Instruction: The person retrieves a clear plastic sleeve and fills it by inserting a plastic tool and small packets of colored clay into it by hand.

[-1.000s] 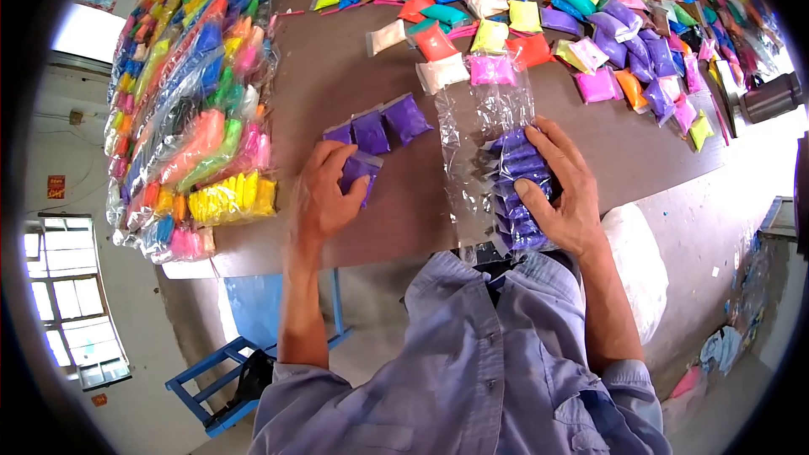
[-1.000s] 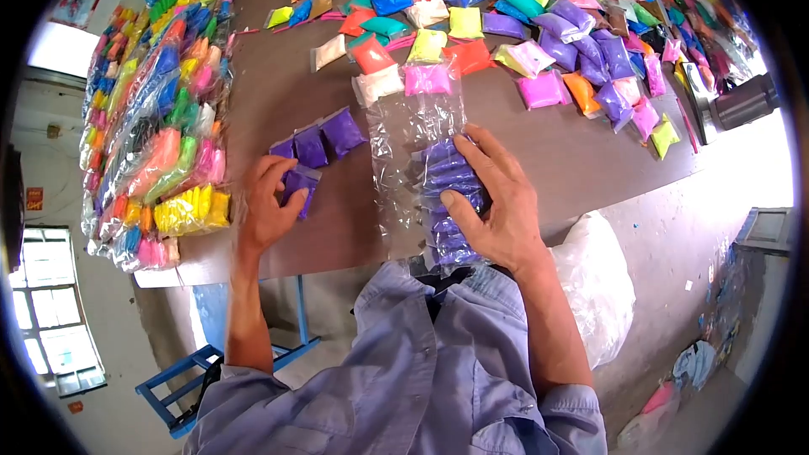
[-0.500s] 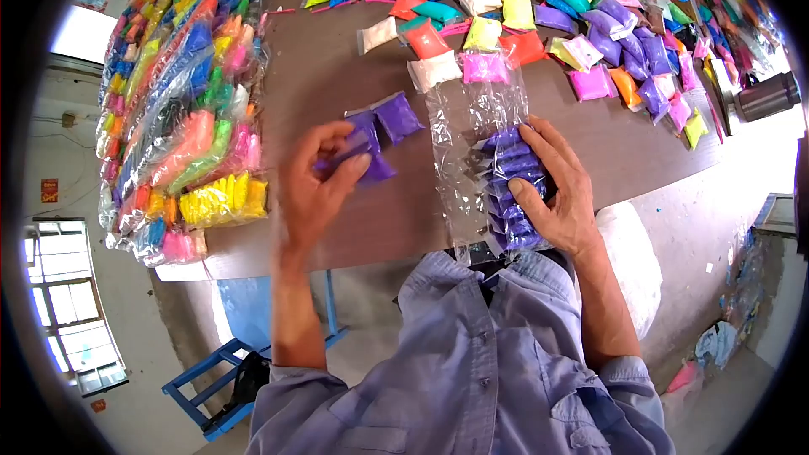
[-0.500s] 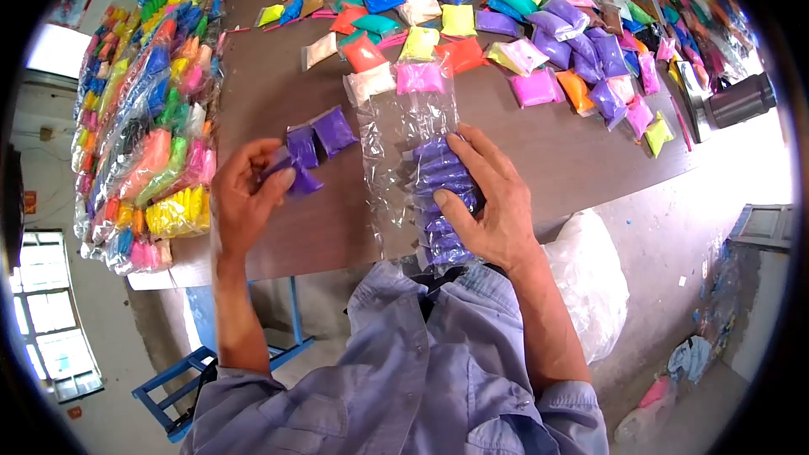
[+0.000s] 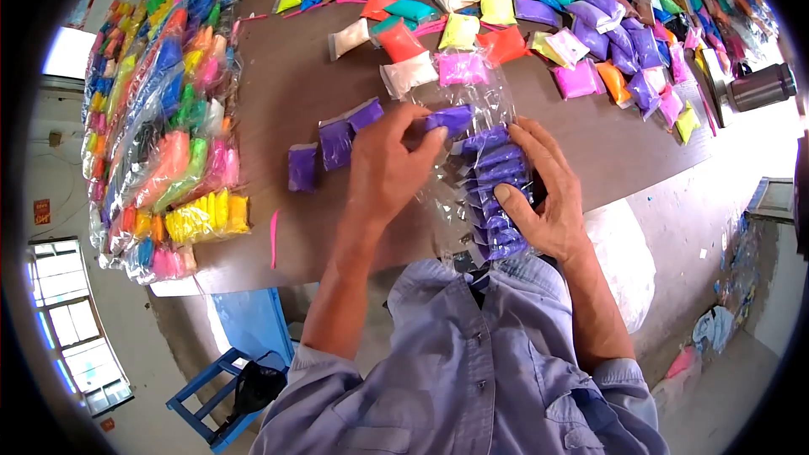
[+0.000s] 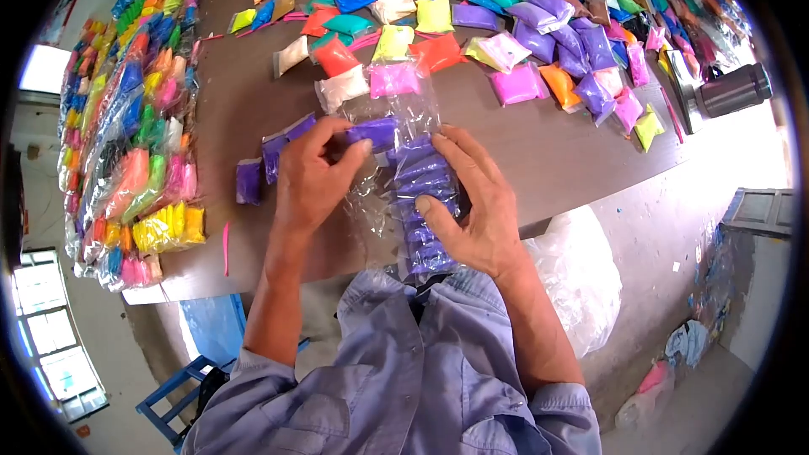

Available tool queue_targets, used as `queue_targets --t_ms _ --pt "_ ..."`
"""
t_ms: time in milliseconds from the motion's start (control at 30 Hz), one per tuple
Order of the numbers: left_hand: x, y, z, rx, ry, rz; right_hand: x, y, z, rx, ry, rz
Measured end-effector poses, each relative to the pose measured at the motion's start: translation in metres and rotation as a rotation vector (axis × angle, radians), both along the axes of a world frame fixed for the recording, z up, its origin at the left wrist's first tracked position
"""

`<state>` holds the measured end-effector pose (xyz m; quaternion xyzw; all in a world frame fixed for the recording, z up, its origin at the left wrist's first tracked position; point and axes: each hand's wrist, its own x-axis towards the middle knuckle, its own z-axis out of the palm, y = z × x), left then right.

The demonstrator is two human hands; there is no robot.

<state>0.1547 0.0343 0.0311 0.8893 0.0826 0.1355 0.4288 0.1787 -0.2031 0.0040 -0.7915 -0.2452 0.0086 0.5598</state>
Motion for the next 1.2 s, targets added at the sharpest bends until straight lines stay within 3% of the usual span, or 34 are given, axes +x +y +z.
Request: queue_targets --t_ms 267,467,633,800,867,967,1200 --pt "0.004 0.002 0.004 0.081 -0.099 -0.128 0.004 -0.002 0.003 -0.065 -0.013 0.085" --pt "0.01 0.003 0.016 -0.046 0.119 -0.257 0.004 0.002 0.002 0.041 0.053 -0.022" --pt "0.019 -0.006 0.007 -0.028 0.015 -0.296 0.006 0.002 0.001 -0.077 -0.058 -0.007" --pt "0.035 -0.01 -0.011 -0.089 -0.046 -0.361 0.006 0.004 0.001 -0.035 -0.048 -0.04" --pt "0.036 -0.008 -0.011 0.087 -0.157 -0.33 0.006 0.005 0.0 -0.033 -0.053 -0.045" --pt "0.034 -0.009 -0.021 -0.058 -0.139 -0.387 0.008 0.004 0.0 -0.035 -0.046 -0.044" --pt "-0.002 -0.01 -0.018 0.031 -0.132 -0.337 0.005 0.0 0.003 -0.091 -0.044 0.078"
